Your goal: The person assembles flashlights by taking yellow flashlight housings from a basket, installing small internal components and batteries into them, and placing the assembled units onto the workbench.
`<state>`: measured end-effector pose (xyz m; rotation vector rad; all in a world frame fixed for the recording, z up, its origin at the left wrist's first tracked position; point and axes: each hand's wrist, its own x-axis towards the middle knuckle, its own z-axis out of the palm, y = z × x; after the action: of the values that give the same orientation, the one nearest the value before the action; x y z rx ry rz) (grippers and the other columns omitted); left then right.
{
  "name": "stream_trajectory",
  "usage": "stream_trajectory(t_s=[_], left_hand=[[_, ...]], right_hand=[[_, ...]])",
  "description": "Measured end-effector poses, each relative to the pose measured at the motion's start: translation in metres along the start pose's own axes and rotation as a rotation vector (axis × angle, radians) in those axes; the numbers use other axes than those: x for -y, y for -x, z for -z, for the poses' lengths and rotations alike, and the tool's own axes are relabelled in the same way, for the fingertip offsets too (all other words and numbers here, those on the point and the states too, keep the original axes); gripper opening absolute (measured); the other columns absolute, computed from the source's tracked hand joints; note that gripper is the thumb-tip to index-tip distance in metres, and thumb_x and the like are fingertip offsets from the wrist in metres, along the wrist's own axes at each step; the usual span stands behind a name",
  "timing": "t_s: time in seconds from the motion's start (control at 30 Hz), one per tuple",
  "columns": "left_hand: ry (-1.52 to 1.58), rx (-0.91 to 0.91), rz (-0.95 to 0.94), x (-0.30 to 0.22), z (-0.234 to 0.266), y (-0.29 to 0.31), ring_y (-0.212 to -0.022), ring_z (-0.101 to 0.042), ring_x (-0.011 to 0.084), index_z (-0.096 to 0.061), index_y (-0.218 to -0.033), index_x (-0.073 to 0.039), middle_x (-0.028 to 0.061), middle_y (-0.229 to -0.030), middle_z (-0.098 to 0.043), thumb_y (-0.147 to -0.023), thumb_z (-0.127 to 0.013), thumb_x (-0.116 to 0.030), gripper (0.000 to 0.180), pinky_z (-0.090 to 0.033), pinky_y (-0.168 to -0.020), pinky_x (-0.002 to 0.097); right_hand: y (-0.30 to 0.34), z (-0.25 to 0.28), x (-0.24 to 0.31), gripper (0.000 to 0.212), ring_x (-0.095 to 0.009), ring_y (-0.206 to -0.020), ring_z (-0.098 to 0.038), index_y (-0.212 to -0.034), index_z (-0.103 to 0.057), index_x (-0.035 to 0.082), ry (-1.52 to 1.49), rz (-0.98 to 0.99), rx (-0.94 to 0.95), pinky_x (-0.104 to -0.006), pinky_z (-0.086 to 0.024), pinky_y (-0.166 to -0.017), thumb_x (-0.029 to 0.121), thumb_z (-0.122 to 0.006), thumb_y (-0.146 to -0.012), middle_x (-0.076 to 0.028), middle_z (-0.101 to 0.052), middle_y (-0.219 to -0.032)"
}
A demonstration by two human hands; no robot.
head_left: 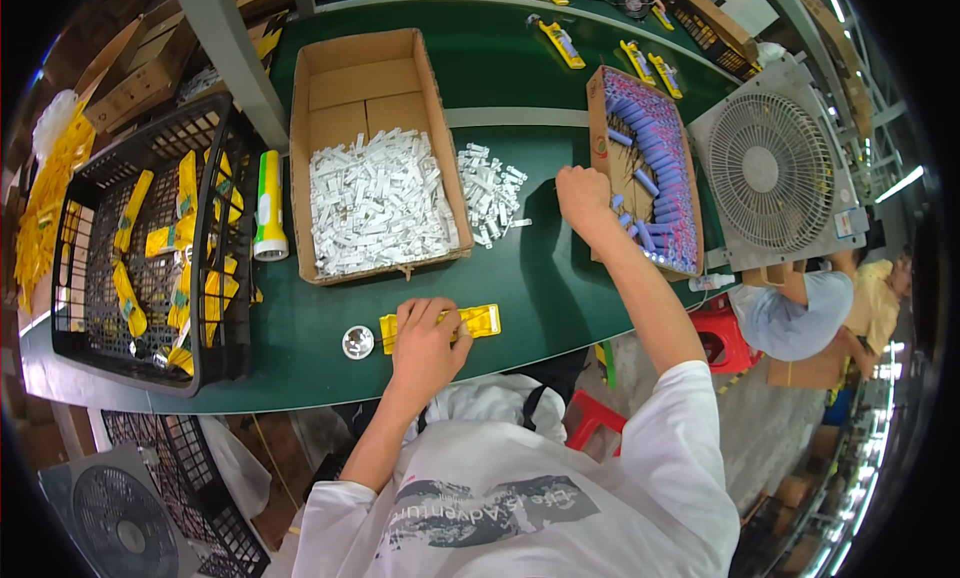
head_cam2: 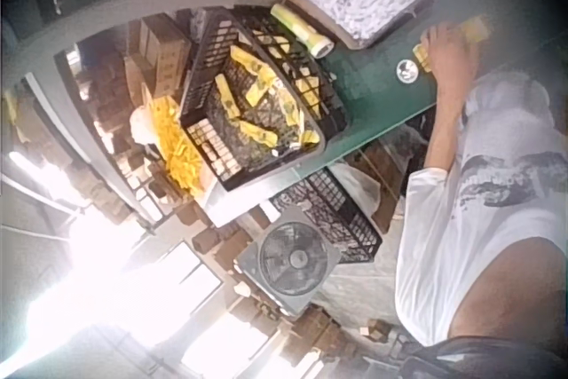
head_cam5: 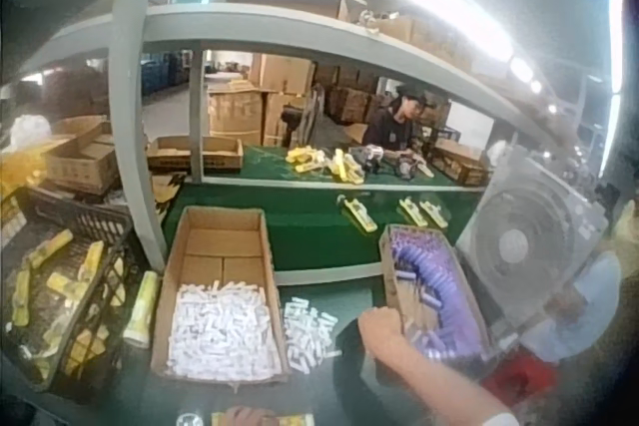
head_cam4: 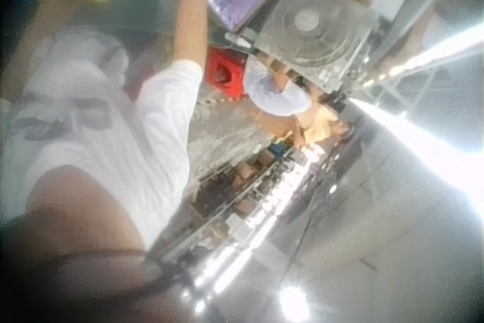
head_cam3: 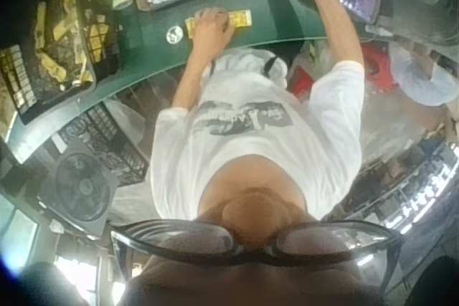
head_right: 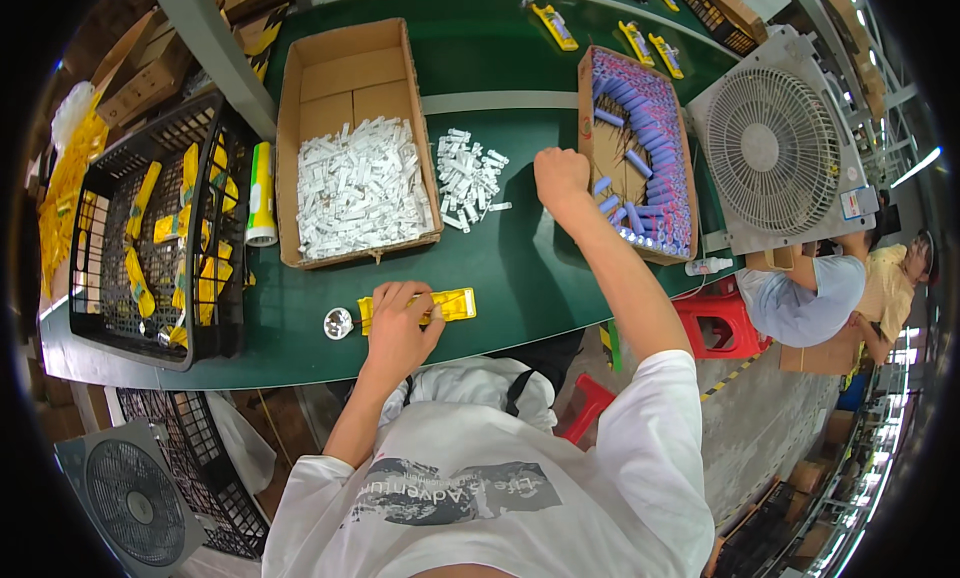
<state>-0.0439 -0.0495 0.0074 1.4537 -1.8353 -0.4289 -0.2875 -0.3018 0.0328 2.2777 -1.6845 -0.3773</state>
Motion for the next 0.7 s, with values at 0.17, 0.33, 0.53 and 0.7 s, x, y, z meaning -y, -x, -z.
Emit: stream_trajectory(t_s=[0.17, 0.33, 0.53, 0.7], left_hand=[[-0.013, -0.026, 0.054, 0.007, -0.003, 0.009, -0.100, -0.063, 0.0310, -0.071, -0.085, -0.001, 0.0109, -0.103, -0.068, -0.080, -0.074, -0.007, 0.008, -0.046, -0.099, 0.0464], [0.009, -0.010, 0.047, 0.005, 0.000, 0.002, -0.101, -0.063, 0.0312, -0.070, -0.084, 0.000, 0.0111, -0.105, -0.069, -0.080, -0.074, -0.006, 0.008, -0.046, -0.098, 0.0452], [0.044, 0.042, 0.059, 0.010, 0.006, 0.003, -0.111, -0.061, 0.0326, -0.074, -0.090, 0.001, 0.0130, -0.111, -0.068, -0.082, -0.073, -0.007, 0.011, -0.046, -0.102, 0.0464], [0.048, -0.079, 0.038, 0.019, 0.024, 0.009, -0.119, -0.062, 0.0336, -0.076, -0.095, 0.001, 0.0105, -0.118, -0.073, -0.084, -0.078, -0.004, 0.012, -0.050, -0.104, 0.0468]], right_hand=[[0.059, 0.071, 0.025, 0.040, -0.035, -0.089, -0.076, -0.125, -0.070, 0.003, -0.964, 0.087, -0.221, -0.0412, -0.060, -0.084, 0.012, -0.076, -0.086, -0.015, -0.077, -0.095], [0.145, 0.083, 0.073, 0.048, -0.027, -0.093, -0.071, -0.136, -0.067, 0.004, -1.186, 0.534, -0.010, -0.0373, -0.057, -0.084, 0.006, -0.076, -0.089, -0.012, -0.073, -0.109], [0.164, 0.053, 0.097, 0.043, -0.033, -0.097, -0.070, -0.129, -0.070, 0.003, -1.042, 0.576, 0.037, -0.0414, -0.059, -0.083, 0.000, -0.075, -0.087, -0.013, -0.072, -0.111], [0.163, 0.041, 0.101, 0.039, -0.028, -0.098, -0.068, -0.125, -0.072, 0.005, -0.979, 0.658, -0.171, -0.0399, -0.060, -0.080, 0.003, -0.077, -0.086, -0.009, -0.071, -0.111]])
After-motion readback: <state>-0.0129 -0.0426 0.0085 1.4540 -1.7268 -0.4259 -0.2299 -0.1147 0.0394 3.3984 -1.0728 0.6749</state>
